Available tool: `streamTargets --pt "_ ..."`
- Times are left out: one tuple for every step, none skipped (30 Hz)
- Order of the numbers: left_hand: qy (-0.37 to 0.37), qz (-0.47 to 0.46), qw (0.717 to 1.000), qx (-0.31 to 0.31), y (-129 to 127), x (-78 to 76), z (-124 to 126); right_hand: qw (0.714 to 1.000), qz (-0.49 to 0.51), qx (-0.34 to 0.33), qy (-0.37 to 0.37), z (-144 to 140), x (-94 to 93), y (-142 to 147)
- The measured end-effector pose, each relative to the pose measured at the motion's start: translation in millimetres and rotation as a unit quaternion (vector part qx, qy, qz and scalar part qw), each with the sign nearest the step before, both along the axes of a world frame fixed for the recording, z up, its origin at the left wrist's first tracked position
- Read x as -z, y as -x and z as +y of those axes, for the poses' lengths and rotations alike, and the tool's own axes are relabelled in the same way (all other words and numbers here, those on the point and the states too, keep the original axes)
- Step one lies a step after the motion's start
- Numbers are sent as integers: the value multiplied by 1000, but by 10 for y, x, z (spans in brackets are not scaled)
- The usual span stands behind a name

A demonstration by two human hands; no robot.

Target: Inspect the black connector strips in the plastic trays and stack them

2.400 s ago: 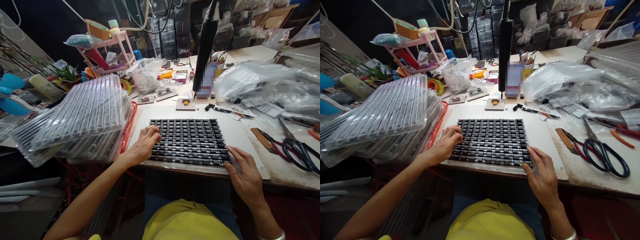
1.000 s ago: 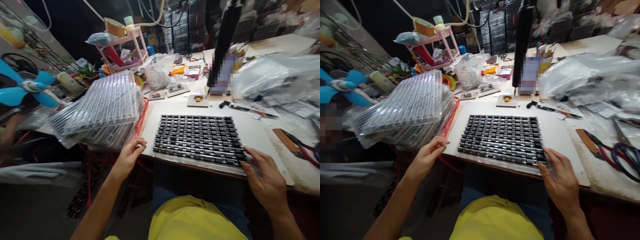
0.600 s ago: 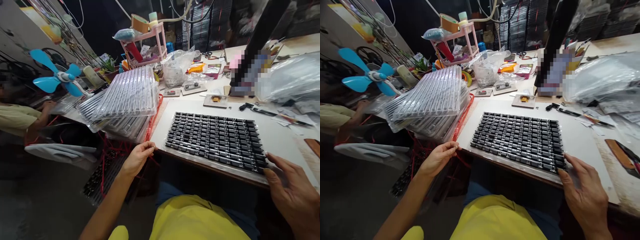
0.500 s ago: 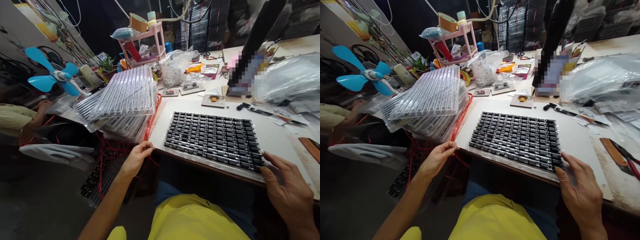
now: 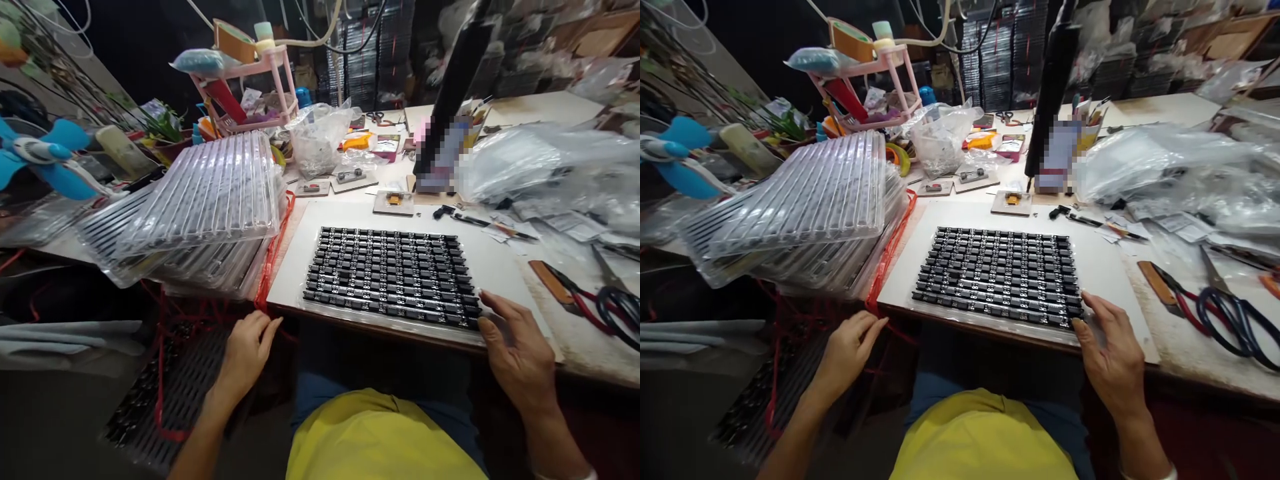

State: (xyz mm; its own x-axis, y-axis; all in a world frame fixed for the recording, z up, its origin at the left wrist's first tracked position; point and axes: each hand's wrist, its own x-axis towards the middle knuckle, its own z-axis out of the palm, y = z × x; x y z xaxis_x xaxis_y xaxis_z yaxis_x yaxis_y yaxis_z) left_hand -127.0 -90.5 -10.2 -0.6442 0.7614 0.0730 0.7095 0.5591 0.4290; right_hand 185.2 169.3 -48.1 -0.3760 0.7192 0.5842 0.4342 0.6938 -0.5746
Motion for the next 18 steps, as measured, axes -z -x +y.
streamTargets --pt "-37 47 998 29 -24 -27 101 1000 1 2 4 -4 -1 8" --pt "-73 92 991 61 -51 -50 220 1000 2 4 6 -7 0 14" --pt "-97 126 983 94 -82 -65 352 1000 3 7 8 -10 1 19" --pt "-107 146 976 124 -113 -70 489 1000 3 9 10 -12 4 22" --pt "-103 156 971 149 -142 -68 624 1000 3 10 12 -12 7 22" --pt "-91 158 969 168 -165 -58 750 1000 3 12 17 -10 10 19" --pt "-76 156 968 183 -181 -46 860 1000 3 13 22 -7 13 14" --pt "-64 151 968 192 -187 -34 948 999 3 14 28 -3 15 7" --pt "-57 146 968 196 -182 -24 1012 999 2 15 34 1 17 1" --pt "-60 142 969 192 -167 -19 1050 999 2 16 38 5 18 -5" --pt "-72 137 971 183 -142 -18 1065 999 3 17 41 6 20 -9" --pt "-92 133 973 167 -110 -22 1060 999 5 18 43 5 21 -9" --pt "-114 128 974 150 -74 -30 1041 999 8 19 45 1 21 -6" --pt "-135 123 974 134 -39 -40 1013 999 11 22 47 -6 22 0" --pt "-152 118 974 122 -9 -50 984 998 13 25 50 -16 21 7" --pt "-163 114 973 117 12 -58 957 998 16 29 54 -25 18 14" --pt "-169 112 972 119 20 -64 938 997 20 32 61 -31 14 20" --pt "-169 114 971 127 15 -64 927 996 28 36 71 -31 6 23"
